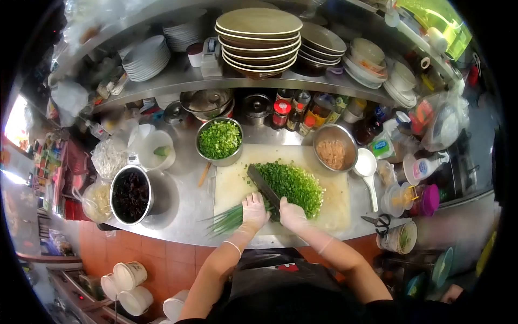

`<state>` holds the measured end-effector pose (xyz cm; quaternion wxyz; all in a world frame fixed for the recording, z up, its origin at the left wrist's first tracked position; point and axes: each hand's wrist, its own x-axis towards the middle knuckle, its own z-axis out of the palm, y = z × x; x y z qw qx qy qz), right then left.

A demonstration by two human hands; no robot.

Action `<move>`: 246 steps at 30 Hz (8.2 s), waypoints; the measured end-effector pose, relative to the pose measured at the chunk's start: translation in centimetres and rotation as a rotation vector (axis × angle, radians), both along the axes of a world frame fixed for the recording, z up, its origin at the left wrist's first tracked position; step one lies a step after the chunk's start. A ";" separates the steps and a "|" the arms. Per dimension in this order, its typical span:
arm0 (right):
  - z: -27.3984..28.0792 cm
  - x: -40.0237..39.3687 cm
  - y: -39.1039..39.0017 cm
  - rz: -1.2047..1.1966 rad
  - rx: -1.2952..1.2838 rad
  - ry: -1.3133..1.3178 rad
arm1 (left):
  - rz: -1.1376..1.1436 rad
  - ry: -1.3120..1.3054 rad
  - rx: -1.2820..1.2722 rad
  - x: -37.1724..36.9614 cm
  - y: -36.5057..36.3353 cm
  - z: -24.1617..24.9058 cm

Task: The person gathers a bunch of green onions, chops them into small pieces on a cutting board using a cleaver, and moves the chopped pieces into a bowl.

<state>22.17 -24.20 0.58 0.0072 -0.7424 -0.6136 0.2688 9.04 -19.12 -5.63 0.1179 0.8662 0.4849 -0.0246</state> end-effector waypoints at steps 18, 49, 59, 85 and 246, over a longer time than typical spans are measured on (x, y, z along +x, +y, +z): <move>1.5 0.6 -0.4 0.028 -0.024 0.032 | -0.025 0.075 -0.018 -0.4 0.2 0.1; 3.5 1.3 -0.8 -0.002 0.151 0.015 | -0.012 0.107 0.010 -0.8 0.5 2.3; 0.6 0.1 -0.9 0.015 0.019 -0.013 | -0.032 0.098 -0.003 -0.9 0.3 1.0; -0.5 -1.2 1.4 -0.012 0.112 0.024 | -0.034 0.064 -0.010 -1.3 0.3 0.3; -0.6 -2.5 1.8 0.047 0.064 -0.042 | -0.029 -0.099 0.133 -2.6 -0.9 -4.2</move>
